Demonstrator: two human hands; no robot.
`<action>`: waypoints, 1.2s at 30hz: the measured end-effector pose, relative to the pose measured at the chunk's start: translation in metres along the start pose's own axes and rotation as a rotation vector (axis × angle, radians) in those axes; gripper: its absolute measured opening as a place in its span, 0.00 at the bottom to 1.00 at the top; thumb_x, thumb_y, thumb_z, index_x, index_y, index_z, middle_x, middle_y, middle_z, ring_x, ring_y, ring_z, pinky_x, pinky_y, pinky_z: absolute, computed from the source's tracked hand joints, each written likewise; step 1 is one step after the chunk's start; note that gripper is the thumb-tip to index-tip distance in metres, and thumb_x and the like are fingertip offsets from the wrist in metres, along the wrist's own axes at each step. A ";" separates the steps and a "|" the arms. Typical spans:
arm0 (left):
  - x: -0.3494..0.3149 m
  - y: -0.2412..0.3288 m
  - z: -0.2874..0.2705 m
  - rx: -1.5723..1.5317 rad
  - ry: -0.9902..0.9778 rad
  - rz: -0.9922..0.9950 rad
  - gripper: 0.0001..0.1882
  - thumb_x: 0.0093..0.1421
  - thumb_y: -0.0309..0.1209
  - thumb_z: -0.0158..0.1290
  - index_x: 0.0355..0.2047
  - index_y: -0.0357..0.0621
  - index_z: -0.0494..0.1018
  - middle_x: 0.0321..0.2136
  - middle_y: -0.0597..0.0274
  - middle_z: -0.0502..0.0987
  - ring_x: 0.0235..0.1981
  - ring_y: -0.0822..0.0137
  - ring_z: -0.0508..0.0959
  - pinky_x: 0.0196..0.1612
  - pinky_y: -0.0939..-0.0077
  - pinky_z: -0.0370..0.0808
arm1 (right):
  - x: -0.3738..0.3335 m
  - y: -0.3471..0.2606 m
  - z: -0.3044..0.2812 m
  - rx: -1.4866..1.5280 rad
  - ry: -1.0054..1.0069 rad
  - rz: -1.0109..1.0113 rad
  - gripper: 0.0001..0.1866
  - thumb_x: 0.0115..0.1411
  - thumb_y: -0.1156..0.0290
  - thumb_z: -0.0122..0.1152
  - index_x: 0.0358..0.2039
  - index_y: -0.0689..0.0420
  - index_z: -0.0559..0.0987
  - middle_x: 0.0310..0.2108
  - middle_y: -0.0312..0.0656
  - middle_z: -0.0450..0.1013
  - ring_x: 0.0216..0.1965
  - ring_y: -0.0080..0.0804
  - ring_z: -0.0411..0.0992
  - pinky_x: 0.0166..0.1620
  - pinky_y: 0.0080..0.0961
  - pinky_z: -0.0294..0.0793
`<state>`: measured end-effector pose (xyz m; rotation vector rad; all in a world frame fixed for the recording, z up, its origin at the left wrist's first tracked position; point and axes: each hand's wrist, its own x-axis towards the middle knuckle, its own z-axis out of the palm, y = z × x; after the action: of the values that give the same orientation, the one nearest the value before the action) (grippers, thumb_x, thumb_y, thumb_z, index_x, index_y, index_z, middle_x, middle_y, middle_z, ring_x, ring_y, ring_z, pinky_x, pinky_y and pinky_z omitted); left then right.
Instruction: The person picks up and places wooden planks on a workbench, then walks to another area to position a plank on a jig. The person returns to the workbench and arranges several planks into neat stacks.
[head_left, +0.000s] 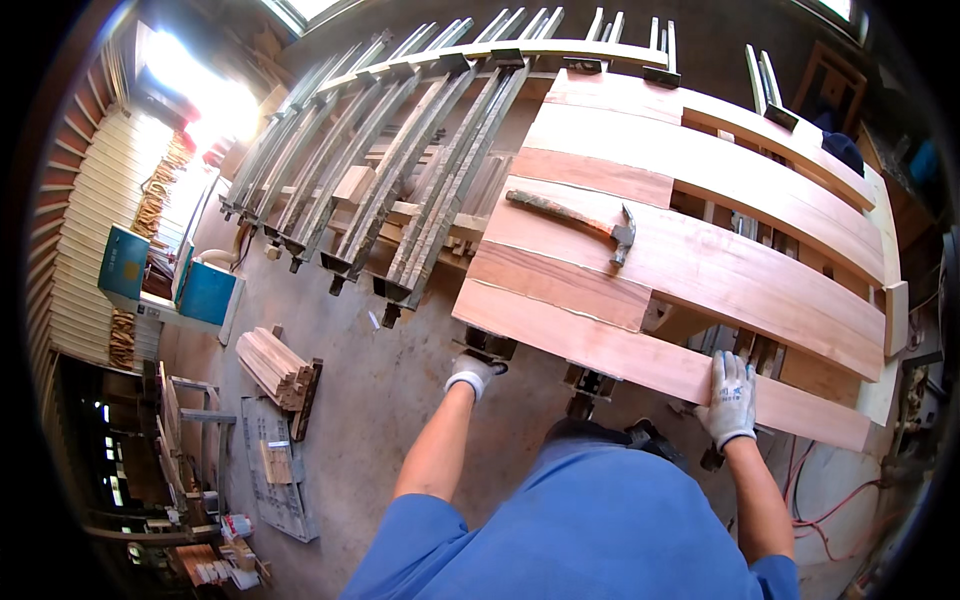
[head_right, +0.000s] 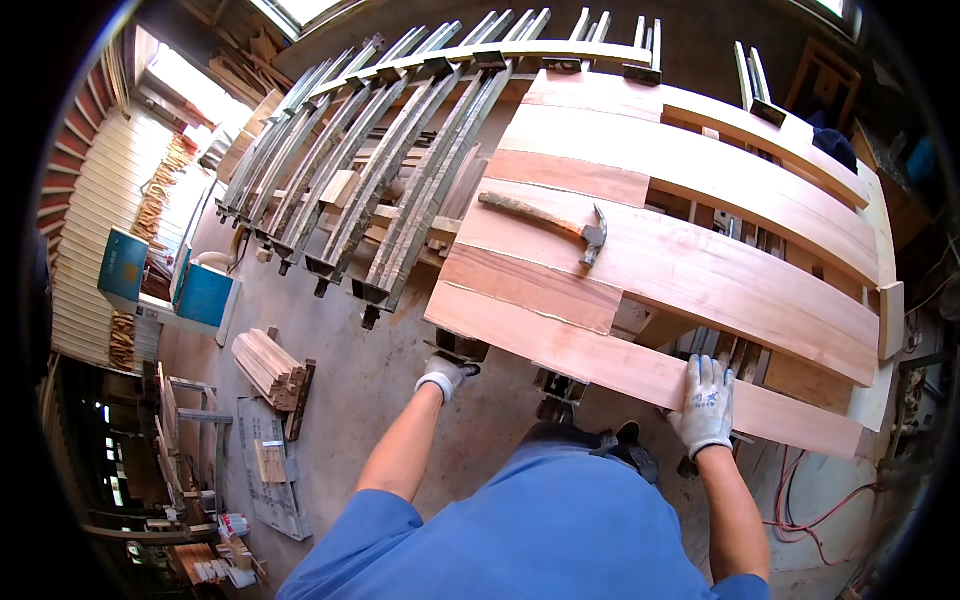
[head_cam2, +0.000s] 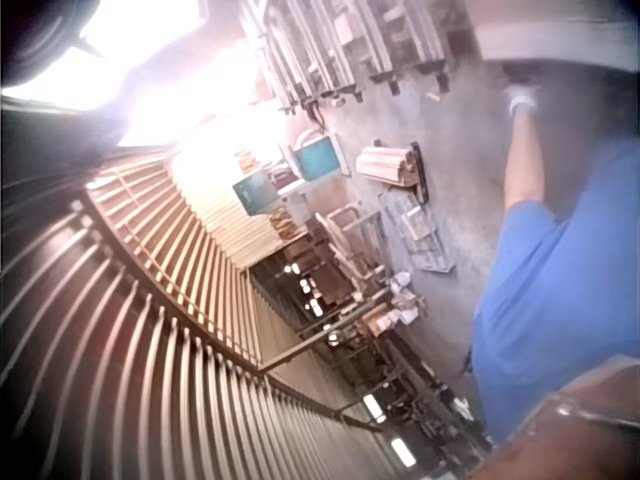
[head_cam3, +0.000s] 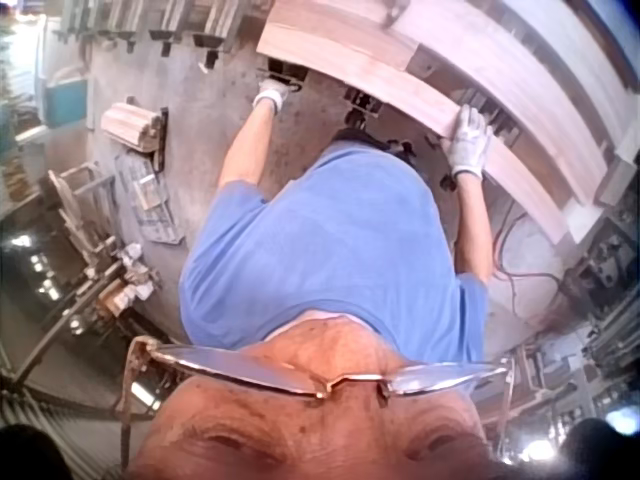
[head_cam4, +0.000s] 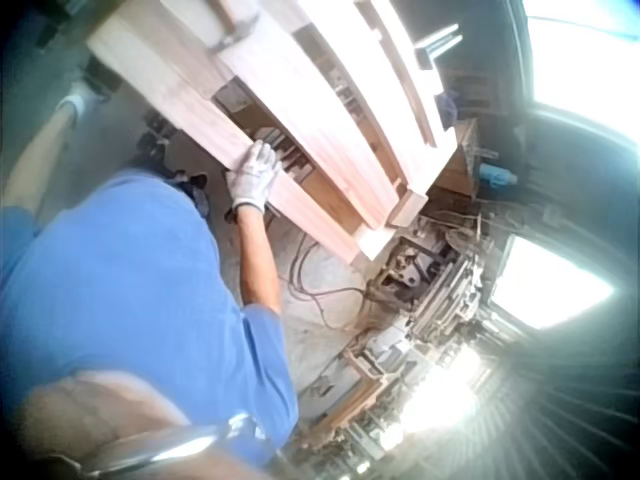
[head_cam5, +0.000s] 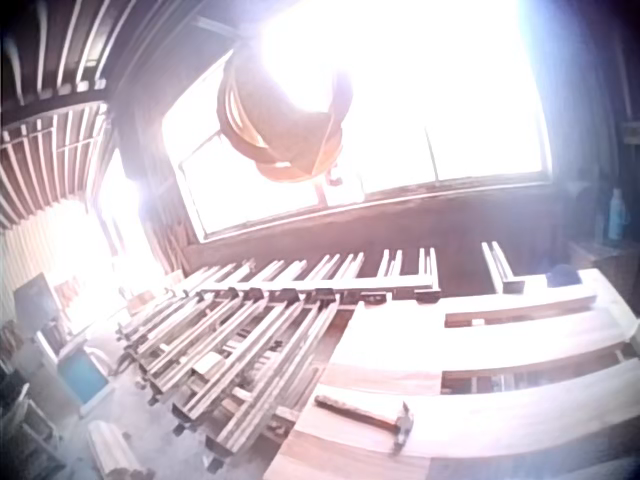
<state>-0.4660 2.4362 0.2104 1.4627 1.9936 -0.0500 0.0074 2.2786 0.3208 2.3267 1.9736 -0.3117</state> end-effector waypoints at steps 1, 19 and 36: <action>0.002 0.003 0.000 0.020 -0.015 0.002 0.38 0.46 0.44 0.74 0.55 0.39 0.75 0.54 0.53 0.80 0.55 0.58 0.79 0.60 0.68 0.73 | 0.000 0.001 0.000 0.001 0.003 0.003 0.55 0.42 0.58 0.79 0.68 0.59 0.61 0.67 0.50 0.60 0.70 0.50 0.55 0.74 0.50 0.47; 0.022 -0.022 0.023 0.155 0.164 -0.001 0.29 0.47 0.48 0.68 0.46 0.47 0.81 0.47 0.48 0.82 0.48 0.49 0.82 0.49 0.59 0.80 | -0.001 0.002 0.006 0.039 0.024 -0.008 0.54 0.42 0.61 0.77 0.68 0.59 0.61 0.68 0.51 0.60 0.70 0.52 0.54 0.74 0.51 0.45; 0.018 -0.019 0.018 -0.058 0.157 -0.102 0.28 0.45 0.39 0.72 0.46 0.42 0.81 0.45 0.50 0.83 0.46 0.53 0.83 0.49 0.62 0.80 | 0.000 0.002 -0.003 0.001 0.008 -0.017 0.52 0.45 0.58 0.76 0.68 0.58 0.62 0.67 0.51 0.60 0.70 0.51 0.55 0.73 0.50 0.48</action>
<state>-0.4770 2.4369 0.1801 1.3637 2.1764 0.0810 0.0093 2.2789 0.3236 2.3169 1.9978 -0.3041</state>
